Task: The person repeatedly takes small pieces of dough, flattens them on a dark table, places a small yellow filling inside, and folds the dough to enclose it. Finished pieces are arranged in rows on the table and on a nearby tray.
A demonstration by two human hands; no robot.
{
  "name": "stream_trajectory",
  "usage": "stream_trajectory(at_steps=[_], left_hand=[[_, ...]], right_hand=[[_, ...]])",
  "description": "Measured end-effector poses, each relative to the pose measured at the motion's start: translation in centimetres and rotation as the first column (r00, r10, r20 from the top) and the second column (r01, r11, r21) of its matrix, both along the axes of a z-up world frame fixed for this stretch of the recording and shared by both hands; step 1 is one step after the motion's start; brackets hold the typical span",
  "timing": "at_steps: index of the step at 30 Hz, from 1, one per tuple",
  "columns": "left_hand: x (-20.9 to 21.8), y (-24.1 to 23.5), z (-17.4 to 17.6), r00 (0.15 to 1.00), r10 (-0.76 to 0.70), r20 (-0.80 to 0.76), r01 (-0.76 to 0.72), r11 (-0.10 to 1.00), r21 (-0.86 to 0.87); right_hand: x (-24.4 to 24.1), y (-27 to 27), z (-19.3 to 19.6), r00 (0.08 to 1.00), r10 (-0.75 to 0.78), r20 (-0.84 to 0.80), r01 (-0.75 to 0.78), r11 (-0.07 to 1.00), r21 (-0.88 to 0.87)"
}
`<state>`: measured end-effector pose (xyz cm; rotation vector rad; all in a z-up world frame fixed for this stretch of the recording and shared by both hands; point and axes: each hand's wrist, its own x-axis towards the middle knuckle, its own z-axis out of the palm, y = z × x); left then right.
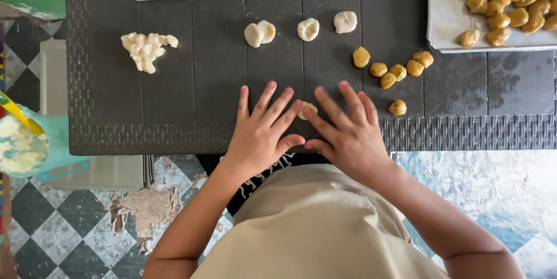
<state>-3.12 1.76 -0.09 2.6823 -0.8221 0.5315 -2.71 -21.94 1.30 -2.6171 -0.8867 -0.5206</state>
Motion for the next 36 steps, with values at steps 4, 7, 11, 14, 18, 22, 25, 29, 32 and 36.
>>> stream_trajectory(at_steps=[4,7,11,14,18,22,25,29,32,36], left_hand=[[-0.4,-0.6,-0.1,1.000,0.009,0.001,-0.009,1.000,0.009],[-1.0,-0.4,-0.1,0.999,0.035,0.017,-0.036,0.999,0.025],[-1.1,-0.8,-0.1,0.999,0.033,0.040,-0.034,0.999,0.017],[-0.4,-1.7,-1.2,0.997,0.055,0.059,-0.049,0.994,-0.095],[2.7,-2.9,-3.6,0.978,0.179,0.107,-0.158,0.971,-0.179],[3.4,-3.3,-0.6,0.983,0.152,-0.100,-0.168,0.970,-0.175],[3.6,-3.2,-0.8,0.985,0.122,-0.118,-0.142,0.974,-0.176],[3.1,-2.9,-0.3,0.984,0.111,-0.140,-0.132,0.980,-0.146],[3.4,-2.9,-0.4,0.977,0.102,-0.188,-0.129,0.982,-0.136],[3.5,-2.9,0.5,0.967,0.107,-0.230,-0.150,0.973,-0.177]], right_hand=[[1.7,-0.4,1.1,0.999,0.007,0.037,-0.005,0.999,-0.045],[3.8,-1.4,1.8,0.994,0.037,0.098,-0.029,0.997,-0.075],[8.6,-5.4,-0.9,0.946,-0.111,0.304,0.185,0.956,-0.229],[9.7,-6.5,-2.1,0.947,-0.125,0.296,0.199,0.951,-0.236],[7.9,-2.6,1.2,0.999,0.014,-0.050,-0.003,0.977,0.211],[4.2,-0.4,1.4,0.994,-0.015,-0.108,0.046,0.956,0.289],[2.9,-0.2,0.7,0.999,-0.054,0.001,0.054,0.996,0.065],[3.6,-1.2,0.5,0.997,0.018,-0.075,-0.010,0.995,0.100],[3.9,-1.1,0.4,0.994,0.004,-0.105,-0.004,1.000,-0.004],[2.9,0.8,2.8,0.970,0.071,-0.231,0.020,0.929,0.370]])
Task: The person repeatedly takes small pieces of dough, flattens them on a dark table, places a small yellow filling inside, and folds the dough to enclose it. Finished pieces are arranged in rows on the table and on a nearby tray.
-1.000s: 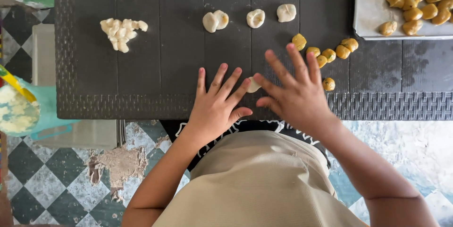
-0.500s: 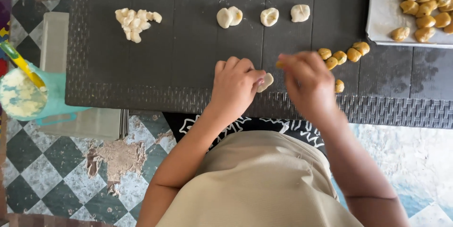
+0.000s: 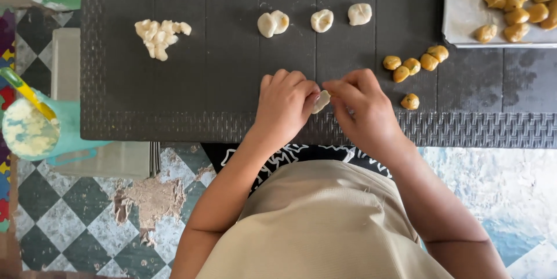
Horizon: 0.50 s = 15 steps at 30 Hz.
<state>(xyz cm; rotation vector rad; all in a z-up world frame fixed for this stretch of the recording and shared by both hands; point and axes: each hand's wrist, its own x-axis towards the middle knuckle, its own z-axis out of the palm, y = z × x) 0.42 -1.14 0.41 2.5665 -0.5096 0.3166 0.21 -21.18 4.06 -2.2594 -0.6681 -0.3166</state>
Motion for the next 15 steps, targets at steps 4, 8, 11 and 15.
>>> stream_trajectory(at_steps=[4,8,11,15], left_hand=[[-0.2,0.0,0.3,1.000,0.016,0.006,-0.016,0.998,-0.065],[0.2,-0.1,-0.5,0.999,0.028,0.037,-0.027,0.999,-0.044],[-0.3,0.2,0.6,1.000,0.020,0.020,-0.018,0.996,-0.085],[-1.4,0.6,1.7,0.987,-0.077,-0.139,0.041,0.968,-0.246]], right_hand=[[-1.4,1.3,-1.2,1.000,-0.013,0.000,0.012,0.975,0.221],[-2.7,1.3,-3.5,0.946,-0.110,0.306,0.146,0.984,-0.098],[-2.7,0.7,-3.1,0.954,-0.059,0.295,0.117,0.976,-0.185],[-0.6,0.6,-4.2,0.974,-0.086,0.208,0.114,0.985,-0.127]])
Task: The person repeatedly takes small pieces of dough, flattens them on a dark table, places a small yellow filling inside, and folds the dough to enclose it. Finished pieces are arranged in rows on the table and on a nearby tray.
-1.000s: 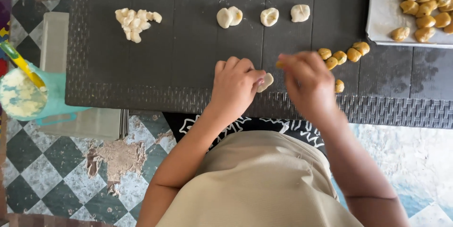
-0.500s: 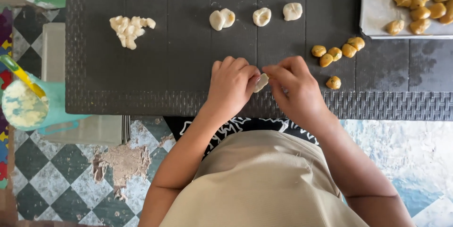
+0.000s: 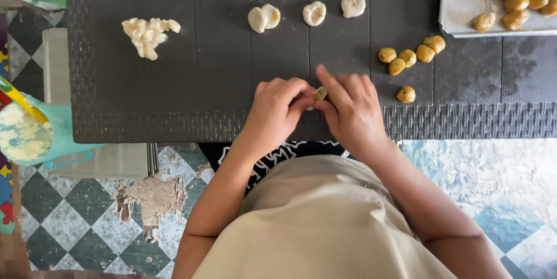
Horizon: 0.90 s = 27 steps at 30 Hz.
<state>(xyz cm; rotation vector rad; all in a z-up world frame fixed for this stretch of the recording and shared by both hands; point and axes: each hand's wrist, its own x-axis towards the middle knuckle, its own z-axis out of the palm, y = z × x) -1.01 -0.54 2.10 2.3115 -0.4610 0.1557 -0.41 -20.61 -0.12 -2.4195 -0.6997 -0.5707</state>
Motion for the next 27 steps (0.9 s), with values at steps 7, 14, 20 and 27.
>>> stream_trajectory(at_steps=[7,14,20,27], left_hand=[[-1.1,0.9,-0.4,0.982,0.034,0.184,-0.056,0.991,0.119],[-2.7,0.0,1.8,0.997,-0.051,-0.052,0.022,0.897,-0.441],[-4.1,-1.8,3.4,0.968,-0.080,-0.240,-0.107,0.732,-0.673],[-2.4,-4.2,3.7,0.997,0.041,0.066,0.002,0.838,-0.546]], right_hand=[[0.1,0.4,0.3,0.995,0.102,-0.005,-0.102,0.986,-0.136],[-2.4,0.0,5.4,0.864,0.340,-0.371,-0.056,0.798,0.601],[-2.5,-1.2,4.0,0.825,0.394,-0.404,0.067,0.642,0.764],[-2.5,-1.1,0.7,0.683,0.576,-0.449,0.423,0.190,0.886]])
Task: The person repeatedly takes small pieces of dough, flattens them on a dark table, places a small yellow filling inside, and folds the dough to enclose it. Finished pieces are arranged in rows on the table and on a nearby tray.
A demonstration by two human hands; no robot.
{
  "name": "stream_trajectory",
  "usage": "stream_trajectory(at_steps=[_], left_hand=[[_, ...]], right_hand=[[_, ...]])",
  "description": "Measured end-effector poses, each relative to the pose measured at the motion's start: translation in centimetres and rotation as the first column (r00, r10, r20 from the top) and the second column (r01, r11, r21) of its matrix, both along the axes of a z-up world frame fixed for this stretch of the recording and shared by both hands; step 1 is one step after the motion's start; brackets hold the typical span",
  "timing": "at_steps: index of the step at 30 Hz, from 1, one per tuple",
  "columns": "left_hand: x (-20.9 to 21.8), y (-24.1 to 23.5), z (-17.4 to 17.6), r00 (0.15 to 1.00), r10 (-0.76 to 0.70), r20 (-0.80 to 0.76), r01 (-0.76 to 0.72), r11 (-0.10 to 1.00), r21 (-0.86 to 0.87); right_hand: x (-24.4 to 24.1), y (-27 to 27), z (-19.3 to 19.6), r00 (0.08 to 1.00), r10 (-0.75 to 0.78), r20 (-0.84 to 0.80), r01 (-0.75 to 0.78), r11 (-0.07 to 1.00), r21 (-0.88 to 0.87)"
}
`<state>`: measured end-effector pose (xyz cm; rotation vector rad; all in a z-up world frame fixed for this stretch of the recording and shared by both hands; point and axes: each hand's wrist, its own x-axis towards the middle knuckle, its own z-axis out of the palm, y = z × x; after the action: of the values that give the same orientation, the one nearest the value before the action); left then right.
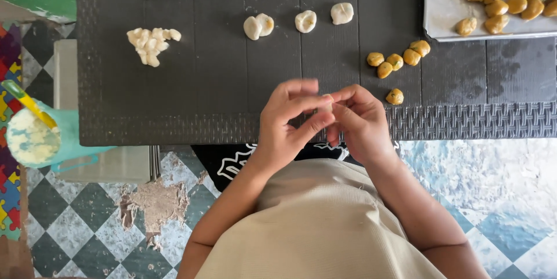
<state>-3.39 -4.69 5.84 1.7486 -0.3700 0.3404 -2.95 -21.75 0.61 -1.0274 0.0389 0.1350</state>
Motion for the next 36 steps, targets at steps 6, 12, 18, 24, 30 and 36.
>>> stream_trajectory(at_steps=[6,12,18,24,30,36], left_hand=[[1.8,1.4,-2.4,0.995,0.058,-0.081,-0.055,0.997,0.046],[2.8,3.9,-3.4,0.970,-0.060,0.237,-0.093,0.803,0.588],[2.6,3.2,-5.2,0.996,0.056,0.074,-0.084,0.889,0.450],[1.7,3.2,-6.3,0.997,0.048,0.065,-0.072,0.888,0.454],[1.4,4.4,-4.0,0.963,0.175,0.204,-0.236,0.914,0.331],[1.2,5.1,-6.5,0.963,0.208,0.170,-0.249,0.928,0.277]], right_hand=[[0.9,0.1,1.1,0.973,0.179,0.147,-0.124,0.939,-0.321],[3.7,-0.7,1.2,0.675,0.464,0.574,0.398,0.426,-0.813],[2.0,0.0,2.1,0.687,0.419,0.594,0.346,0.530,-0.774],[7.2,-1.0,2.5,0.771,0.594,0.231,-0.114,0.484,-0.867],[11.1,2.0,6.8,0.594,0.749,-0.293,-0.234,-0.187,-0.954],[11.5,3.2,6.1,0.504,0.763,-0.404,-0.187,-0.360,-0.914]])
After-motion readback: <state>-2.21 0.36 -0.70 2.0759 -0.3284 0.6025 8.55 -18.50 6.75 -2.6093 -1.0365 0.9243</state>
